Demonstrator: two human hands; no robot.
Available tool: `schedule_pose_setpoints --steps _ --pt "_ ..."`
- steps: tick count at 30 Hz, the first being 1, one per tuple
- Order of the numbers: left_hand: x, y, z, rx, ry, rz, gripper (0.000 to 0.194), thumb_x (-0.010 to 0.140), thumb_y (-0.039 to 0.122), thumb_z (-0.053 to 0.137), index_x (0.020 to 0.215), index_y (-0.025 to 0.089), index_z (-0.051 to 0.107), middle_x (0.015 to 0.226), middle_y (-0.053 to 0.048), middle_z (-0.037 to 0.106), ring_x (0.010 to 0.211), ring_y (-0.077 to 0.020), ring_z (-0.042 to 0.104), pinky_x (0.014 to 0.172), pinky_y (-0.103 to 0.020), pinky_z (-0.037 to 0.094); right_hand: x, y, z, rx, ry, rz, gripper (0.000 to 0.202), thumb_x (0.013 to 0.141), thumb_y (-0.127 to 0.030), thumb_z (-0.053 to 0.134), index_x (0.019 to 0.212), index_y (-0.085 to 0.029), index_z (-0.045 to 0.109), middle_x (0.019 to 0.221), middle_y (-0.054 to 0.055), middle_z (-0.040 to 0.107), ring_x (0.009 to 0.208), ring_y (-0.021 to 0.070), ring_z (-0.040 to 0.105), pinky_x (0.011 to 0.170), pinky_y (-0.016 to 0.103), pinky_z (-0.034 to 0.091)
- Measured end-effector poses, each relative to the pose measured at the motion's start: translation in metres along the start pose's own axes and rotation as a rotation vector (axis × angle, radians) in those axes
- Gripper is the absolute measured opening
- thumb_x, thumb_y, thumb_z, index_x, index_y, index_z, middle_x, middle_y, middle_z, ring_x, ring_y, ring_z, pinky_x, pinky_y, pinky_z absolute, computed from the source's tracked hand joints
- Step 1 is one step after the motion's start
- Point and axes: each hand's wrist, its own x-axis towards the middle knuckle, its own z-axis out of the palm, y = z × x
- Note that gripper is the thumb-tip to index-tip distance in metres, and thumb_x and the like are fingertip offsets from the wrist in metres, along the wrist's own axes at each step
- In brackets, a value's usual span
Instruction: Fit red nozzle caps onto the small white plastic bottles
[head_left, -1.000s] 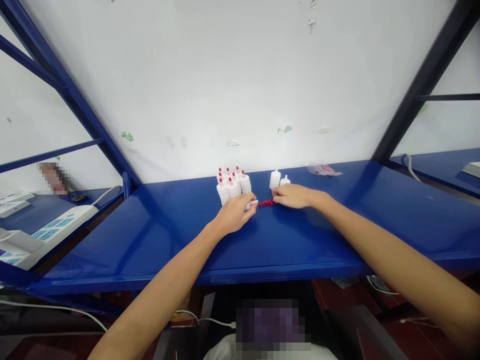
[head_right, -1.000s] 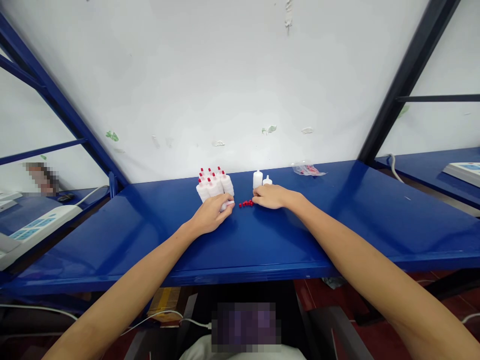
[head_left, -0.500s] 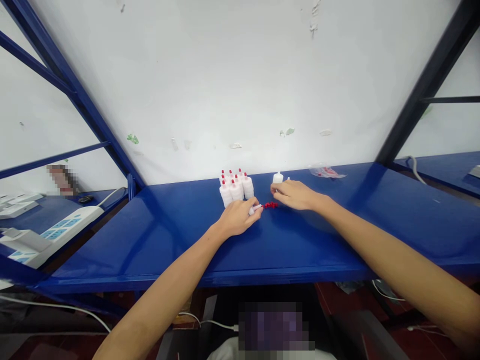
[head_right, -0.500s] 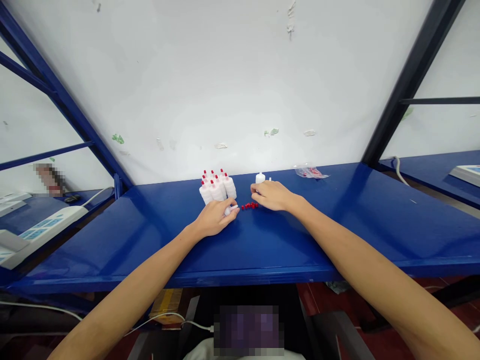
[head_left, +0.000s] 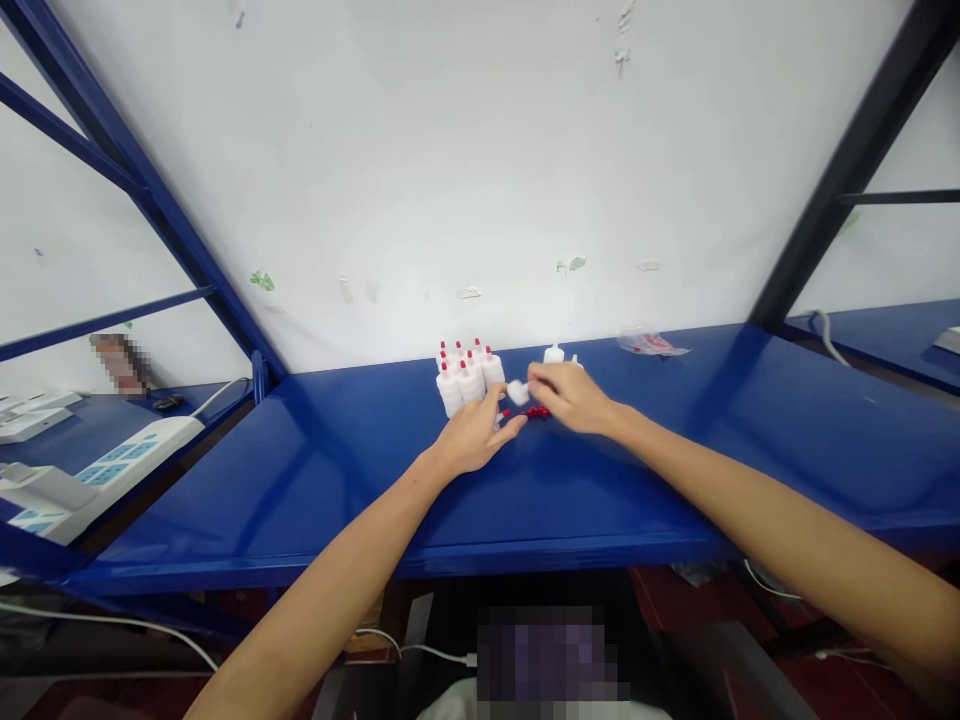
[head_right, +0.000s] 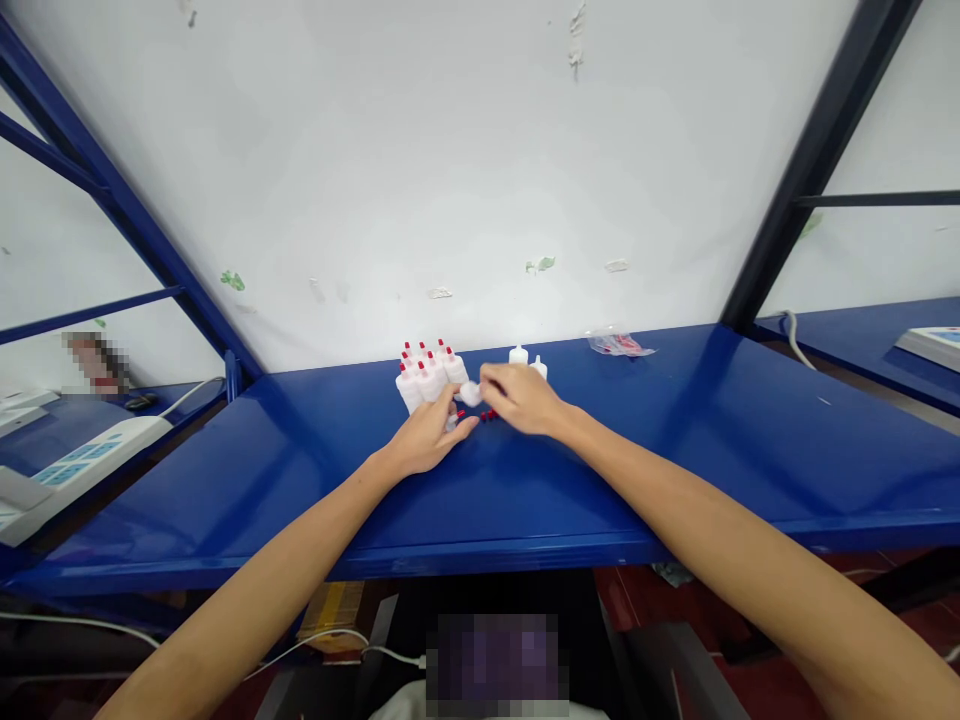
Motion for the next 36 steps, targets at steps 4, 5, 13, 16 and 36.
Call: schedule_pose_setpoints --steps 4,5,13,16,36 --pt "0.001 -0.001 0.000 0.055 -0.099 0.045 0.034 0.100 0.036 0.032 0.074 0.020 0.049 0.062 0.001 0.050 0.058 -0.0161 0.050 0.060 -0.030 0.033 0.003 0.031 -0.017 -0.071 0.318 0.271 0.022 0.088 -0.031 0.043 0.070 -0.021 0.050 0.059 -0.001 0.051 0.058 0.0155 0.047 0.060 0.028 0.031" --pt "0.001 -0.001 -0.001 0.056 -0.117 0.063 0.035 0.099 0.031 0.032 0.068 0.020 0.045 0.060 0.001 0.047 0.057 -0.0155 0.048 0.060 -0.030 0.032 0.003 0.039 -0.019 -0.105 0.340 0.328 0.021 0.086 -0.032 0.044 0.069 -0.021 0.051 0.060 0.000 0.052 0.058 0.0159 0.047 0.060 0.028 0.031" --pt "0.000 0.004 -0.004 0.005 -0.121 0.119 0.029 0.098 0.026 0.033 0.074 0.019 0.047 0.066 0.000 0.052 0.061 -0.0147 0.048 0.062 -0.030 0.035 0.006 0.063 -0.021 -0.256 0.383 0.612 0.020 0.081 -0.032 0.045 0.066 -0.021 0.055 0.065 0.004 0.060 0.063 0.0182 0.050 0.058 0.029 0.030" --pt "0.000 0.005 -0.003 -0.005 -0.096 0.147 0.029 0.100 0.032 0.033 0.081 0.019 0.051 0.076 -0.001 0.057 0.069 -0.0152 0.052 0.065 -0.029 0.037 0.006 0.063 -0.021 -0.272 0.353 0.651 0.021 0.080 -0.033 0.046 0.066 -0.021 0.055 0.066 0.005 0.062 0.063 0.0183 0.049 0.057 0.029 0.029" --pt "0.000 -0.003 0.004 0.119 -0.041 0.071 0.025 0.098 0.044 0.042 0.104 0.021 0.051 0.091 -0.004 0.066 0.078 -0.0206 0.061 0.066 -0.031 0.043 -0.001 0.003 -0.015 -0.070 -0.187 0.064 0.025 0.093 -0.041 0.044 0.082 -0.020 0.055 0.068 0.001 0.060 0.062 0.0148 0.049 0.062 0.027 0.030"
